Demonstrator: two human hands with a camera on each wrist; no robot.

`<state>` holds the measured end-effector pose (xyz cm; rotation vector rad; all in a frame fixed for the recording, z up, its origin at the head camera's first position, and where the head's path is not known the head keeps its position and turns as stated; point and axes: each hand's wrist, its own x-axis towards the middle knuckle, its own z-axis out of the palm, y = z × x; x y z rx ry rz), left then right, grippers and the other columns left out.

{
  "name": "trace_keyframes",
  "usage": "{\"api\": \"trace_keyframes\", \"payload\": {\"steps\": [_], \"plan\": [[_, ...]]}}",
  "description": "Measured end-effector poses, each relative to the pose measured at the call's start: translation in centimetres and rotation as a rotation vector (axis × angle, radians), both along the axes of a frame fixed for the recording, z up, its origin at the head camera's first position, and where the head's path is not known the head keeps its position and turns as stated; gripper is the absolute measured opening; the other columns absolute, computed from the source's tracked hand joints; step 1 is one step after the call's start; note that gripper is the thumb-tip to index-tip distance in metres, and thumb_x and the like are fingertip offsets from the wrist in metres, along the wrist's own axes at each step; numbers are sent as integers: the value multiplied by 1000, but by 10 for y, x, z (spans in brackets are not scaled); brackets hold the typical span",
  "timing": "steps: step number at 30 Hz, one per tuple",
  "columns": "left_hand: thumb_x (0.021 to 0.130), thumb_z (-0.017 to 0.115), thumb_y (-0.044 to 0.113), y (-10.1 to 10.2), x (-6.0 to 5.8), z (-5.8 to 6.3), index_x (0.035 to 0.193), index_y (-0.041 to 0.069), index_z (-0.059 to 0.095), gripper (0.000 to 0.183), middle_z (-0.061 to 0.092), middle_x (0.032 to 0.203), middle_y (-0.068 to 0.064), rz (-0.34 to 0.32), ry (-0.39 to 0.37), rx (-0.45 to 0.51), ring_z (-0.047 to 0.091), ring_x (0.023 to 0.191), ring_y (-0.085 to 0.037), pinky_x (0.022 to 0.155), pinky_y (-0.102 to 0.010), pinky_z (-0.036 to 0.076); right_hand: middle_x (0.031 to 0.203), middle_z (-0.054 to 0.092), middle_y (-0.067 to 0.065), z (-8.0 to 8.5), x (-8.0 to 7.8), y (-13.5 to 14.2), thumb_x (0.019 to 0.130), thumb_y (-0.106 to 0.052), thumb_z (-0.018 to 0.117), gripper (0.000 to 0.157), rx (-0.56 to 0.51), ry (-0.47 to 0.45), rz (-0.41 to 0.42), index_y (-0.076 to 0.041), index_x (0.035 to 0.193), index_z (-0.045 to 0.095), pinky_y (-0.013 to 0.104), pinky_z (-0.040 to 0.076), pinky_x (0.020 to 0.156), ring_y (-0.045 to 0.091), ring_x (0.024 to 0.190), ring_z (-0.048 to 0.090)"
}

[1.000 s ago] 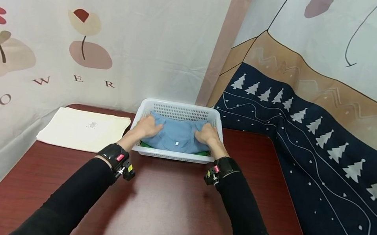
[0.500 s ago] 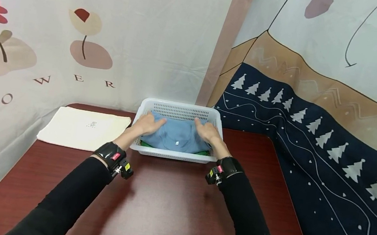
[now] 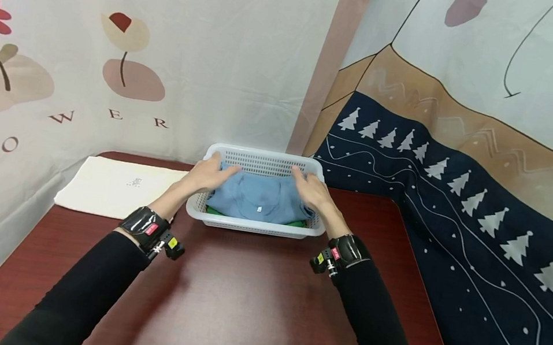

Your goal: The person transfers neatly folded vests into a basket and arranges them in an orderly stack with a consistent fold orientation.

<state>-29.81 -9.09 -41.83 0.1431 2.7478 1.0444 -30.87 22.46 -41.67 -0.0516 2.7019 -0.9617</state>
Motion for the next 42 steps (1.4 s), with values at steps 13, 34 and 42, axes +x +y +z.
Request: {"api": "trace_keyframes", "payload": {"steps": [13,34,42], "plan": [[112,52,63,-27,7,8,178,7,26,90,46,175,-26,-1,197,80,47,162,-50,129,-69,44,178,45,20,0,13,15,115,-75,27,89,-37,180,70,-11,176,36,66,35,135,44,164,45],[114,47,66,-78,50,-3,179,12,32,85,34,184,-22,-56,291,-84,33,171,-46,137,-69,31,185,30,22,-12,50,27,118,-61,44,82,-4,344,142,-8,179,28,69,28,138,45,171,33],[115,46,67,-104,71,-12,178,10,31,87,32,184,-25,-10,282,-88,31,171,-48,135,-73,29,184,35,19,-19,73,10,117,-53,54,77,-21,425,198,-10,177,34,68,32,137,42,169,38]]}}
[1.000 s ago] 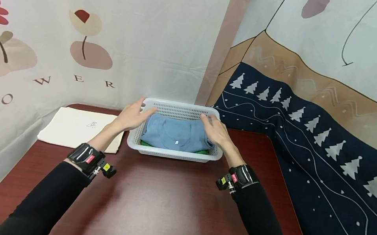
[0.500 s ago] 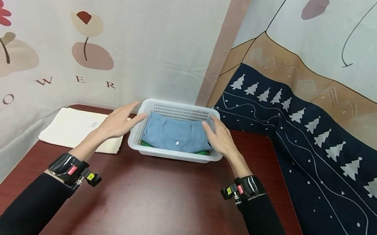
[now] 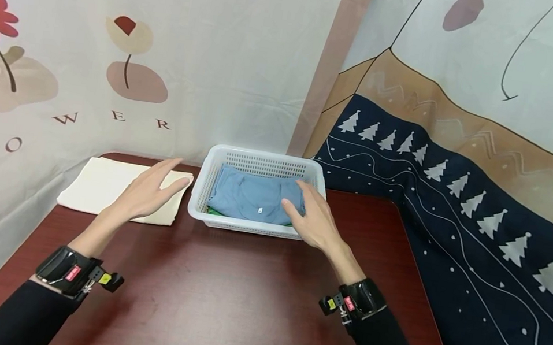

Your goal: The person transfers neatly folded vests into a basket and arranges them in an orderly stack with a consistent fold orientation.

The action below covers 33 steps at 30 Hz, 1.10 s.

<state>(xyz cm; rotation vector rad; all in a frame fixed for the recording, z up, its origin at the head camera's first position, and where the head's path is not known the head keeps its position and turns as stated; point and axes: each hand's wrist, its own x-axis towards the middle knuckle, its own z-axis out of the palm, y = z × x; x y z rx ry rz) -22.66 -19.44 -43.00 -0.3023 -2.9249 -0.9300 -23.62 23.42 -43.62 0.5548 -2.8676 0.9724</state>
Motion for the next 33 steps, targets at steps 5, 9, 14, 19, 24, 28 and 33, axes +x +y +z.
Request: {"api": "trace_keyframes", "payload": {"steps": [5,9,14,19,24,28,33], "plan": [[113,49,69,-18,13,-5,178,14,33,86,34,184,-22,32,-1,6,33,170,-49,132,-77,32,183,37,17,-1,12,-21,115,-51,58,75,-19,25,45,-13,176,36,67,29,138,40,171,36],[108,51,78,-47,12,-35,179,22,34,92,34,185,-16,29,48,56,30,172,-44,137,-70,30,183,38,15,-1,21,-42,114,-52,60,75,-44,21,78,-17,176,38,68,30,138,39,170,37],[108,51,78,-70,22,-45,179,22,34,92,34,185,-16,51,51,65,31,171,-45,134,-71,30,183,40,9,-1,29,-72,112,-53,61,74,-70,12,133,-22,176,39,65,30,139,34,172,36],[114,49,68,-72,48,-19,178,12,32,87,35,181,-26,112,-5,11,35,165,-55,124,-81,35,183,40,8,-1,39,-101,112,-52,60,74,-108,0,203,-23,177,37,66,28,139,32,173,34],[117,47,63,-87,59,-19,179,8,28,85,34,180,-31,152,-18,-19,34,164,-58,125,-81,33,183,39,3,-1,47,-129,112,-54,58,74,-139,-9,263,-27,177,36,68,29,139,29,173,34],[117,47,61,-100,63,-21,178,5,29,85,34,178,-34,170,-10,-15,34,163,-60,125,-81,32,182,42,3,0,53,-150,112,-53,58,73,-177,-22,322,-25,176,38,65,33,138,27,172,37],[117,48,61,-113,66,-23,177,3,30,85,35,176,-36,196,-8,-13,36,161,-61,123,-82,33,179,46,1,2,61,-175,113,-51,58,70,-209,-45,388,-23,175,41,57,37,137,24,170,40]]}}
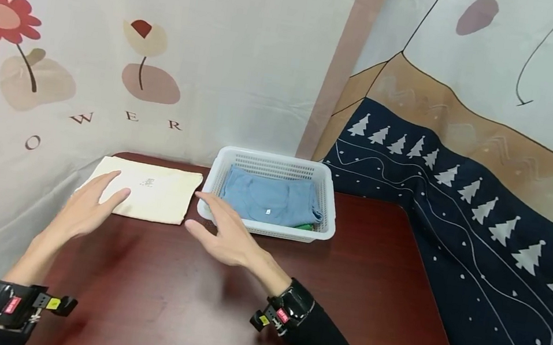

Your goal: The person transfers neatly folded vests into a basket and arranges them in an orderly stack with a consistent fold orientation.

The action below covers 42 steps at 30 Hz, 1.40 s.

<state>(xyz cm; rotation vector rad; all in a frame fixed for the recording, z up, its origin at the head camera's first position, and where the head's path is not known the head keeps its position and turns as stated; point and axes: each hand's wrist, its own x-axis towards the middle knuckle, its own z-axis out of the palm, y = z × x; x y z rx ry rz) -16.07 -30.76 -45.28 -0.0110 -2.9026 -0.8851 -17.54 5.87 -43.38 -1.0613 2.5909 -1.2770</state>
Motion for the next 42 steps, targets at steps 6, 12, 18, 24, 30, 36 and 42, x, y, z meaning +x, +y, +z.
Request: {"api": "trace_keyframes", "payload": {"steps": [6,12,18,24,30,36,42], "plan": [[118,45,60,-18,-4,-6,176,0,29,85,34,176,-39,22,-4,-1,33,161,-64,124,-82,31,179,47,1,-4,5,-30,113,-52,56,70,44,-6,38,-21,174,42,52,37,139,23,169,42],[118,41,64,-35,-11,-11,178,1,23,90,27,179,-40,39,-66,3,27,162,-67,123,-86,28,178,49,2,-16,4,-58,114,-55,54,71,102,-34,63,-21,175,40,45,41,136,20,165,48],[117,39,65,-46,-21,-16,177,-3,24,91,27,177,-43,60,-78,-5,28,161,-68,124,-85,28,179,47,0,-31,-2,-83,112,-61,56,77,180,-90,62,-19,174,41,42,38,138,19,169,42],[117,38,64,-52,-35,-20,174,-7,26,92,29,174,-45,57,-91,-12,29,160,-69,126,-83,28,177,50,4,-46,-13,-98,110,-54,63,77,188,-145,4,-14,172,43,40,40,137,21,168,44],[117,35,66,-57,-45,-24,174,-8,23,95,26,175,-46,68,-141,0,26,160,-70,125,-84,27,174,53,11,-57,-23,-108,108,-44,69,75,154,-192,-94,-9,170,46,39,44,134,25,163,51],[117,34,64,-64,-47,-29,173,-11,21,95,24,174,-47,80,-177,13,23,160,-72,126,-84,26,170,56,15,-76,-35,-117,105,-42,70,75,122,-198,-169,-4,167,49,39,45,133,27,161,54],[118,34,61,-69,-54,-38,172,-14,19,94,21,174,-49,99,-180,17,20,160,-71,128,-83,24,167,60,14,-102,-53,-125,102,-43,68,77,107,-176,-224,-3,166,50,37,49,128,25,155,58]]}}
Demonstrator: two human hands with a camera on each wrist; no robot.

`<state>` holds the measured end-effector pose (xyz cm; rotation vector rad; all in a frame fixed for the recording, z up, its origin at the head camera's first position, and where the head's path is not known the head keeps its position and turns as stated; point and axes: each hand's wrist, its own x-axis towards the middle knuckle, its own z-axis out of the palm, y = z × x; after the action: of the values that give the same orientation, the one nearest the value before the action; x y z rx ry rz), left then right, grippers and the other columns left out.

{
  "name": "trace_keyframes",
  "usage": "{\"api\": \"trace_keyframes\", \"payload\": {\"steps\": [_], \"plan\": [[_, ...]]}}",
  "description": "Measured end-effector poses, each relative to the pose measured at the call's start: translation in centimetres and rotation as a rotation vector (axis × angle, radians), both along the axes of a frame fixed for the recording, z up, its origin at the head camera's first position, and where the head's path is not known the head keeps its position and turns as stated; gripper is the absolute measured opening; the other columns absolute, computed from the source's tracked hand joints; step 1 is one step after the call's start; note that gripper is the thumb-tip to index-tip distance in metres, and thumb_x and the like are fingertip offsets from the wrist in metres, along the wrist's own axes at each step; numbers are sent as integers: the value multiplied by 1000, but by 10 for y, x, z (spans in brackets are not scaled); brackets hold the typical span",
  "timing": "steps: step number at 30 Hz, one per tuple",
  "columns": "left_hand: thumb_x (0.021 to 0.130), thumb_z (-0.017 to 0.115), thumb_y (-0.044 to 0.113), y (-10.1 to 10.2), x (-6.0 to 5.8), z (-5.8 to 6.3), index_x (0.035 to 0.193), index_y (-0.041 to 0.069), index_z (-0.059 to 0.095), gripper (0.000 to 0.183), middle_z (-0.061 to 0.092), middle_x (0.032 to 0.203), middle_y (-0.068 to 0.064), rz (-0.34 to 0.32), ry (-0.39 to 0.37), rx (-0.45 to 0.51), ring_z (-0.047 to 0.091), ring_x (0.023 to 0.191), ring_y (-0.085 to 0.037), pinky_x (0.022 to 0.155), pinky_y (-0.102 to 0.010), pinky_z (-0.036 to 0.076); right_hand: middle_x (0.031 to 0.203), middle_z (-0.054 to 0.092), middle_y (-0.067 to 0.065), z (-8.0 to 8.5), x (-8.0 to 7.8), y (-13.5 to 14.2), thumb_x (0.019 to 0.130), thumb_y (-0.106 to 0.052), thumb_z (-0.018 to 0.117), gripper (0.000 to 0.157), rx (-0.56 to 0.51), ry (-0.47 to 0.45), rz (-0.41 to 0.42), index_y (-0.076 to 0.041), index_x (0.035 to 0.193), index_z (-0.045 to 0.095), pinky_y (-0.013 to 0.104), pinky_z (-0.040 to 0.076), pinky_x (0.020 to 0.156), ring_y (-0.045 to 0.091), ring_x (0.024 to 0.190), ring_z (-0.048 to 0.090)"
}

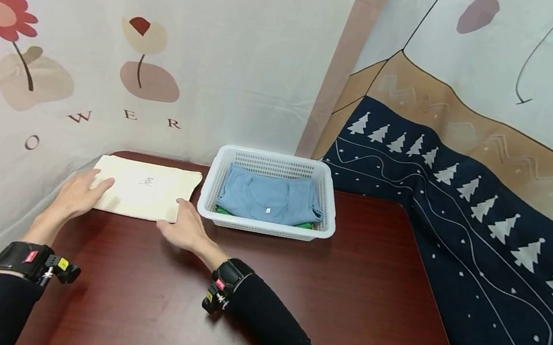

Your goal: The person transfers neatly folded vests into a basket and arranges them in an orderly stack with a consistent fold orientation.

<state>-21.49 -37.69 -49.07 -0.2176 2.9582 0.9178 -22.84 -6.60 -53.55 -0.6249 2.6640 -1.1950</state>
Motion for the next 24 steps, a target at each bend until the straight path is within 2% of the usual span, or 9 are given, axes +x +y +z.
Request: {"api": "trace_keyframes", "payload": {"steps": [1,4,6,12,17,19,24], "plan": [[118,34,61,-1,-1,0,172,-15,18,94,21,174,-49,4,-2,4,20,161,-71,128,-83,24,168,59,15,4,0,-1,101,-41,69,79,-15,-27,-5,-3,167,49,38,48,129,26,157,57],[118,35,59,-2,-3,-1,172,-16,17,94,20,174,-49,16,-5,7,20,160,-71,129,-82,24,169,58,15,-1,-3,-5,99,-39,70,81,-49,-51,-43,-2,168,47,39,47,130,28,158,56],[117,36,58,-2,-6,-3,171,-17,16,94,19,174,-49,28,-9,10,19,161,-71,130,-81,23,172,54,16,6,-1,-6,97,-35,73,85,-93,-111,-67,-2,170,45,42,44,134,29,162,51],[114,40,55,-1,-15,-8,172,-16,16,94,23,173,-48,112,-30,41,24,159,-70,130,-80,25,170,57,14,-17,-15,-15,93,-35,76,87,-150,-153,-195,-7,170,45,43,46,132,27,158,54],[114,41,52,-7,-24,-12,167,-21,22,93,33,165,-51,133,-79,7,35,151,-71,127,-77,35,168,59,15,-8,-12,-16,96,-28,79,82,-211,-216,-268,-8,168,46,48,52,125,32,153,59],[113,43,50,-17,-32,-24,162,-24,30,90,41,158,-52,138,-74,-24,43,145,-71,123,-76,41,169,58,16,1,-6,-16,98,-26,79,81,-245,-257,-283,-6,169,46,50,52,124,33,154,58],[111,46,47,-51,-54,-65,140,-27,52,80,58,137,-51,161,-44,-99,59,123,-68,102,-72,52,154,67,20,9,6,-20,100,-24,79,72,-334,-294,-335,-1,162,51,46,58,114,31,136,68]]}}
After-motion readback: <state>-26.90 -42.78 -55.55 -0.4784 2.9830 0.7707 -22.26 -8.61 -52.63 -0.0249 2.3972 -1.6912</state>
